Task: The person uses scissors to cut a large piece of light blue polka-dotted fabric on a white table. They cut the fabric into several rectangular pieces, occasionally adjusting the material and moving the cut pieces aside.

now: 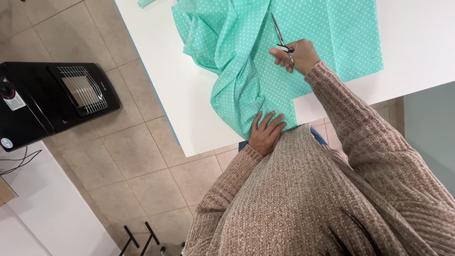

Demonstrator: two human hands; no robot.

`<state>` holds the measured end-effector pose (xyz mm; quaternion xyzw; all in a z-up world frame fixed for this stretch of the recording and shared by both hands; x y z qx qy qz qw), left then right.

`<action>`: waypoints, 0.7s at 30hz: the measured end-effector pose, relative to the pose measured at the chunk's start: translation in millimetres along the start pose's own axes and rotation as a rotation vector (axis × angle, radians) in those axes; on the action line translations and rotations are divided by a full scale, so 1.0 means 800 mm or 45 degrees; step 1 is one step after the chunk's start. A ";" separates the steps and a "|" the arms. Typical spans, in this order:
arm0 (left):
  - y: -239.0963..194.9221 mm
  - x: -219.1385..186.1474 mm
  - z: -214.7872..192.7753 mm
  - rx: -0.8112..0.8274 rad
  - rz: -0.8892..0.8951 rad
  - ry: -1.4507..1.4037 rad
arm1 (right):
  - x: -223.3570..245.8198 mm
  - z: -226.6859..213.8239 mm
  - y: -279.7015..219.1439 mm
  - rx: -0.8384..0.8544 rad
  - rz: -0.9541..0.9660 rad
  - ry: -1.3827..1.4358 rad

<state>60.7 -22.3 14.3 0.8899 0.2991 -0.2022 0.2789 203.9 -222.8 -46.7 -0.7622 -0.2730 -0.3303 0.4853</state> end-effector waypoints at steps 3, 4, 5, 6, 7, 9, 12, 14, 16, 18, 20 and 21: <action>-0.001 -0.001 0.001 0.025 0.005 0.010 | -0.005 0.000 0.002 -0.010 0.021 0.009; -0.002 0.000 0.001 0.020 0.006 0.014 | -0.008 0.002 0.005 -0.009 0.014 0.009; -0.004 0.001 0.003 0.025 -0.004 0.006 | -0.013 0.003 0.007 0.001 0.013 0.001; -0.005 0.001 0.005 0.030 -0.013 -0.003 | -0.018 0.003 0.010 0.009 0.012 -0.006; -0.006 -0.002 0.007 0.025 -0.011 0.001 | -0.023 -0.001 0.004 0.009 0.006 -0.006; 0.002 0.000 -0.004 -0.177 -0.093 -0.081 | -0.013 -0.005 -0.007 0.118 -0.176 0.119; 0.040 -0.010 -0.022 -0.184 -0.399 -0.272 | -0.010 -0.063 -0.033 0.069 -0.310 -0.211; 0.084 -0.026 -0.024 -0.175 -0.424 -0.272 | -0.041 -0.115 -0.024 -0.018 -0.368 -0.180; 0.126 -0.030 -0.002 -0.164 -0.445 -0.276 | -0.068 -0.175 -0.012 -0.109 -0.422 -0.144; 0.170 -0.039 0.037 -0.168 -0.344 -0.096 | -0.099 -0.249 -0.003 -0.154 -0.379 -0.337; 0.209 -0.017 0.079 -0.153 -0.376 0.095 | -0.118 -0.293 0.017 -0.081 -0.373 -0.217; 0.222 -0.003 0.104 -0.118 -0.397 0.286 | -0.131 -0.313 0.029 -0.019 -0.356 -0.083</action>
Point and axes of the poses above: each hand's wrist, its own y-axis towards the middle knuckle, its own z-axis out of the palm, x = y × z, the point moved 9 cm from there along y, towards the middle knuckle, and after that the axes turned 14 degrees about -x, right-handed, at the moved point
